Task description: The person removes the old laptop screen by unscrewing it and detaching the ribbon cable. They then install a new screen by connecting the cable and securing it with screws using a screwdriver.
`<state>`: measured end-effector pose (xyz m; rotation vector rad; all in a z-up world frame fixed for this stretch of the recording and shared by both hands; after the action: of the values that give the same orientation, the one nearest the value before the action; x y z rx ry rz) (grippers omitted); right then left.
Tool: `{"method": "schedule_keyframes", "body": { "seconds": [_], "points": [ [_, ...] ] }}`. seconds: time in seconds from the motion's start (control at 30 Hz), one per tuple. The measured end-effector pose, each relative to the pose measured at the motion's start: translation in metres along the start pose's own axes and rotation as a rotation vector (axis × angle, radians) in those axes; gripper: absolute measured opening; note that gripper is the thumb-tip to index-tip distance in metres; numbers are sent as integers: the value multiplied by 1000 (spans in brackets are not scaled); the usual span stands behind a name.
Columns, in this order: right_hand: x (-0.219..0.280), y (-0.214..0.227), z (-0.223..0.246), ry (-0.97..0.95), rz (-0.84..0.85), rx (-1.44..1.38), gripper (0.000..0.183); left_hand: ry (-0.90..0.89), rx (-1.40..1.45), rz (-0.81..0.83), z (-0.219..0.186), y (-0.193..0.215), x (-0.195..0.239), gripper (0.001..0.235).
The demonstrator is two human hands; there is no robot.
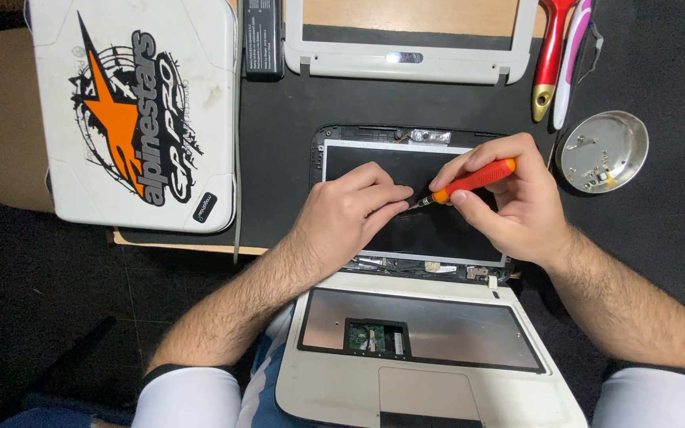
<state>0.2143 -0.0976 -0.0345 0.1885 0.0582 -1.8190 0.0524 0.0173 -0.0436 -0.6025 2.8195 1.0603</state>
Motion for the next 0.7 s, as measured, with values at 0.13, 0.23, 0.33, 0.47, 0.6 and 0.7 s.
{"method": "schedule_keyframes", "body": {
  "seconds": [0.13,0.23,0.33,0.47,0.6,0.7],
  "points": [
    [-1,1,-1,-19,-7,-15,30,6,-6,11,-1,1,-1,18],
    [-1,1,-2,-25,-9,-3,30,19,-1,13,-1,1,-3,16],
    [0,1,-3,-37,-17,-4,30,27,-1,12,-1,1,-5,13],
    [-1,1,-3,-55,-33,2,31,27,-21,29,-3,0,-6,12],
    [-1,4,-6,-70,-57,29,32,26,-39,28,-2,0,-5,11],
    [2,7,-14,-124,-108,22,35,8,-29,25,-5,1,-4,9]
  ]
}}
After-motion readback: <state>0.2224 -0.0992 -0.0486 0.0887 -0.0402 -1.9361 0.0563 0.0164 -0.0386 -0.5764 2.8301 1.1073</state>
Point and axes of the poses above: each hand's wrist, its own x-axis away from the middle knuckle, its own y-axis out of the back of the hand, z = x × y, the point moved 10 cm from there along -x, towards the middle knuckle
